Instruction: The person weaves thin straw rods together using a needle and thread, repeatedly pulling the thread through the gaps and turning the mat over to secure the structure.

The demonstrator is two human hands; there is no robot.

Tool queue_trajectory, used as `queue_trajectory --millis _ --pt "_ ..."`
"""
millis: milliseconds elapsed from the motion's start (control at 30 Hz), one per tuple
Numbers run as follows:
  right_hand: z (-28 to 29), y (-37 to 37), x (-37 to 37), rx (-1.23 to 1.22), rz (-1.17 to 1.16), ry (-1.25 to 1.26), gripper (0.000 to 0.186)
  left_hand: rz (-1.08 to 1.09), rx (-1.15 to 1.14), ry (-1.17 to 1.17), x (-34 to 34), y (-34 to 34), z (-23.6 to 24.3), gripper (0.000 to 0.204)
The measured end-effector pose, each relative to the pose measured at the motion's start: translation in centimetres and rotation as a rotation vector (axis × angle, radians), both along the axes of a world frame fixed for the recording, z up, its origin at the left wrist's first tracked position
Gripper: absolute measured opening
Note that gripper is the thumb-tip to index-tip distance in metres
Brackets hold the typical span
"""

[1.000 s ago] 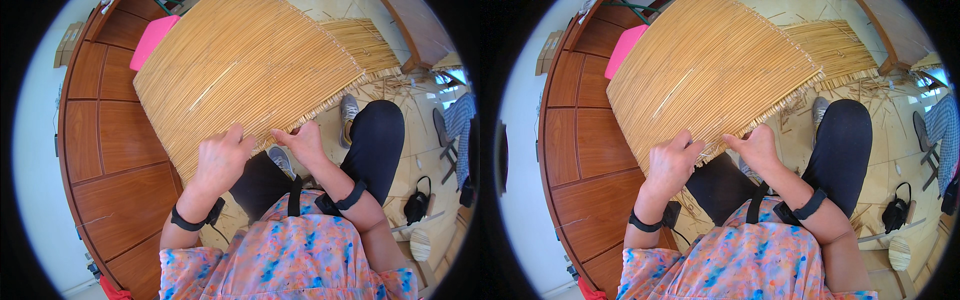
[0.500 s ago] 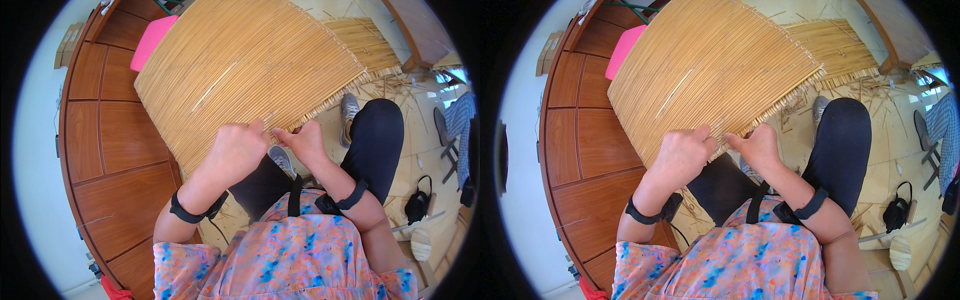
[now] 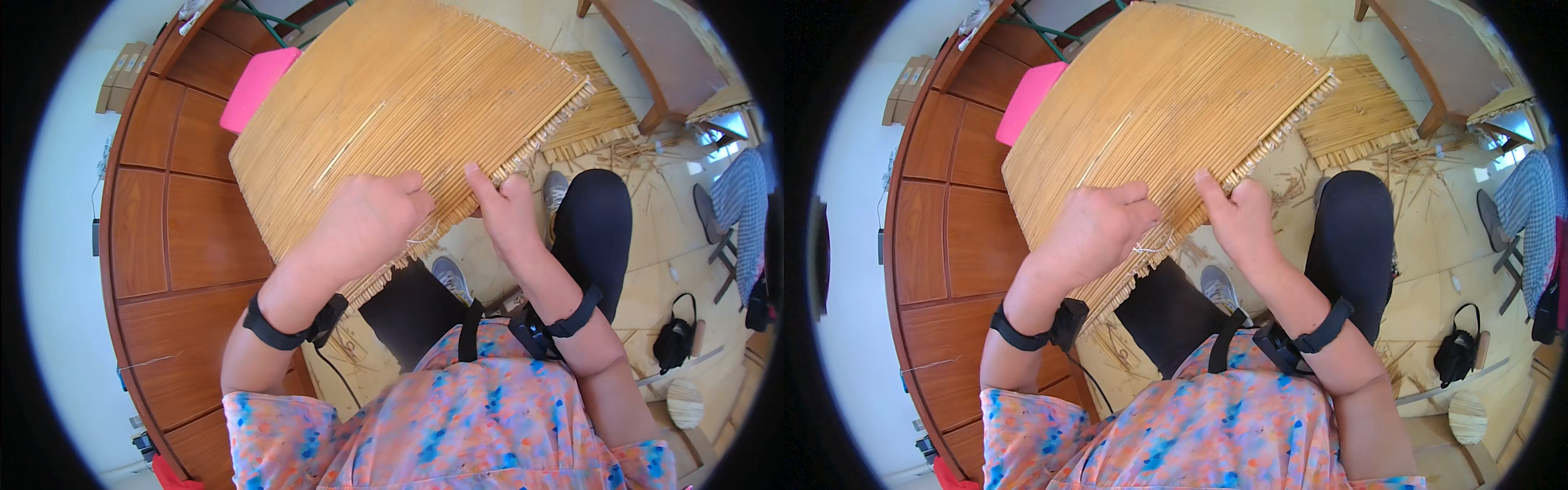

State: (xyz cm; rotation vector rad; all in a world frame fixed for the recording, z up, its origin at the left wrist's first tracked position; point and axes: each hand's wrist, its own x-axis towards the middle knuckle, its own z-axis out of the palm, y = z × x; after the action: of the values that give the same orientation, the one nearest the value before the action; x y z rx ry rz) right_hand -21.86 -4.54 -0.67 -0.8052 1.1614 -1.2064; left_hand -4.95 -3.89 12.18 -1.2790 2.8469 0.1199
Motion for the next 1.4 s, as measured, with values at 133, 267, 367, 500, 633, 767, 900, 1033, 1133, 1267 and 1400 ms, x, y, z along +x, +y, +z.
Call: queue_trajectory --millis 133,267,367,500,633,767,900,1033,1133,1267,1400 --pt "5.0 -1.1 -2.1 -0.175 -0.054 -0.185 0.023 -0.045 -0.005 0.086 -1.6 -1.1 4.2 0.004" --pt "11.0 -1.2 -5.0 -0.240 -0.067 -0.098 0.025 -0.096 -0.028 0.163 -3.4 -1.7 7.9 0.005" --pt "14.9 -1.4 -6.6 -0.297 -0.058 -0.033 0.027 -0.100 -0.064 0.242 -4.4 -1.9 9.7 0.006" --pt "18.6 -2.5 -7.6 -0.326 -0.052 0.302 0.030 -0.097 -0.043 0.440 -4.8 -2.1 9.9 0.007" --pt "20.3 -3.5 -6.8 -0.439 -0.014 0.847 0.027 -0.016 0.090 0.644 -3.7 -2.3 7.3 0.008" --pt "20.0 -4.9 -3.7 -0.573 0.115 1.172 0.020 0.206 0.287 0.829 -2.1 -2.1 2.7 0.012" --pt "17.7 -7.0 0.8 -0.533 0.420 1.341 0.027 0.391 0.383 0.991 -0.2 -0.9 -2.6 0.012" --pt "15.0 -7.8 5.6 -0.532 0.760 1.434 0.024 0.530 0.587 1.199 2.2 1.4 -6.5 0.013" --pt "13.1 -7.6 9.3 -0.593 1.035 1.475 0.025 0.642 0.669 1.290 4.0 4.2 -8.6 0.013" --pt "10.7 -6.6 12.8 -0.546 1.294 1.393 0.025 0.791 0.689 1.445 5.1 7.9 -11.3 0.012" --pt "7.7 -6.2 13.2 -0.450 1.416 1.030 0.036 0.917 0.757 1.454 6.8 10.8 -12.3 0.010"
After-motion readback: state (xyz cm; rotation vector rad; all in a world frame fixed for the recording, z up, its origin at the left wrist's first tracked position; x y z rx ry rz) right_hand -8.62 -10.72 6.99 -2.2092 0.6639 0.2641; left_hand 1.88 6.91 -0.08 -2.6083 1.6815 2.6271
